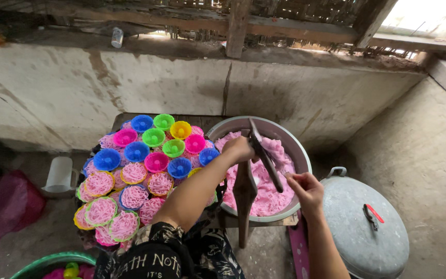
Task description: The person sits at a low work table and uses a wooden hand-lever extruder to fill small colorful plastic cups with pink batter. They scoop batter from a large basin with a spatula into the extruder barrel, press the lever to extrude the batter into a cup, place the filled cup on a tray, and insert a new empty cup, repeating the cycle.
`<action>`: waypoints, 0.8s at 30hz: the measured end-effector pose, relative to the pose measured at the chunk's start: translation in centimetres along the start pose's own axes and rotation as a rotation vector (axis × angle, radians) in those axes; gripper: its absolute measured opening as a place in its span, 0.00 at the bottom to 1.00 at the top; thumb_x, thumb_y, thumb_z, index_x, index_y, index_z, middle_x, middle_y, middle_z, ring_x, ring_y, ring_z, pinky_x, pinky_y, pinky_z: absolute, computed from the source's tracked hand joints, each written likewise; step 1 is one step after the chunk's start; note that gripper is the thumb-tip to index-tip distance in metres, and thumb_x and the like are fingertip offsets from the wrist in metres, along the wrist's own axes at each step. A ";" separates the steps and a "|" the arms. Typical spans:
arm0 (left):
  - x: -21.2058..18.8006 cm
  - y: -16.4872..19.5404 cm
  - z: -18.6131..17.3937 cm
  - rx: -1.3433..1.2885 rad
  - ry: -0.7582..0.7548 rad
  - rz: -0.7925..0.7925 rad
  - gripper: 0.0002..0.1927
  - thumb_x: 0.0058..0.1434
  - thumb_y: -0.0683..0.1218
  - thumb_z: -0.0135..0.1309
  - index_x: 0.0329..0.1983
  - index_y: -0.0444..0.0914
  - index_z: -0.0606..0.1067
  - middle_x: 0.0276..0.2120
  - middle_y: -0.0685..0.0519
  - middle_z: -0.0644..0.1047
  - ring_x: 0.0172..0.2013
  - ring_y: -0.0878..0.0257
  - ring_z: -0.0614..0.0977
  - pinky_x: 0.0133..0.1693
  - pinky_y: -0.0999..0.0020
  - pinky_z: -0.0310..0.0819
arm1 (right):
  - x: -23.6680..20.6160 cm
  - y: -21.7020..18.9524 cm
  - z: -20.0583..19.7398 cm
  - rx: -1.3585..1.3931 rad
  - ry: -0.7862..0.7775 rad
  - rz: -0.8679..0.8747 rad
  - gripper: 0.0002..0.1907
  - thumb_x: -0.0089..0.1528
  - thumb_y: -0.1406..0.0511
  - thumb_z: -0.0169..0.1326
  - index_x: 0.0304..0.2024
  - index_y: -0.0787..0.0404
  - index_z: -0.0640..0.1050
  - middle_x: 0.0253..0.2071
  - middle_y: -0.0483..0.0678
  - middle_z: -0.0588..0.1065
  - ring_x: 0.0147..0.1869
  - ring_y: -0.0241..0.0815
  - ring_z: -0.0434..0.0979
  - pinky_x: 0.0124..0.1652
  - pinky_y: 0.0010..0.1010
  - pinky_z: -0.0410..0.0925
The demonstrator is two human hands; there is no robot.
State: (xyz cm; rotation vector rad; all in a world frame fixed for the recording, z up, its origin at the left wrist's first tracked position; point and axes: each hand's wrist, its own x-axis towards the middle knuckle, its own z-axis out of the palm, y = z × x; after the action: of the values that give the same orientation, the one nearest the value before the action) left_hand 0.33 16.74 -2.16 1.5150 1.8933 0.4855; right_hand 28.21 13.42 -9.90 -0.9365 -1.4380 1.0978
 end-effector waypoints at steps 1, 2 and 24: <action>0.3 -0.3 0.2 -0.009 -0.008 0.036 0.20 0.41 0.53 0.67 0.40 0.47 0.84 0.41 0.46 0.84 0.44 0.51 0.85 0.46 0.57 0.78 | 0.4 0.1 -0.3 0.034 -0.024 0.002 0.10 0.60 0.67 0.64 0.39 0.68 0.80 0.34 0.42 0.80 0.36 0.26 0.75 0.36 0.17 0.67; 0.5 -0.7 0.6 -0.017 -0.015 0.073 0.20 0.42 0.53 0.67 0.40 0.45 0.84 0.39 0.45 0.84 0.43 0.50 0.86 0.46 0.57 0.79 | 0.9 0.3 -0.5 0.016 0.013 0.001 0.10 0.61 0.67 0.64 0.39 0.68 0.80 0.34 0.42 0.80 0.35 0.26 0.74 0.36 0.17 0.66; -2.0 -0.1 1.6 0.015 -0.064 0.220 0.15 0.48 0.56 0.63 0.37 0.47 0.86 0.37 0.47 0.85 0.42 0.52 0.86 0.45 0.58 0.79 | 1.1 0.4 -1.5 -0.091 -0.080 -0.025 0.09 0.62 0.68 0.65 0.40 0.68 0.81 0.33 0.45 0.78 0.35 0.27 0.72 0.35 0.20 0.65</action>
State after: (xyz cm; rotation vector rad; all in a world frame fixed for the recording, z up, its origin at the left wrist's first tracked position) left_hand 1.59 14.61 -2.84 1.7381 1.6941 0.5145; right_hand 29.55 14.83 -9.90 -0.9448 -1.5723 1.0693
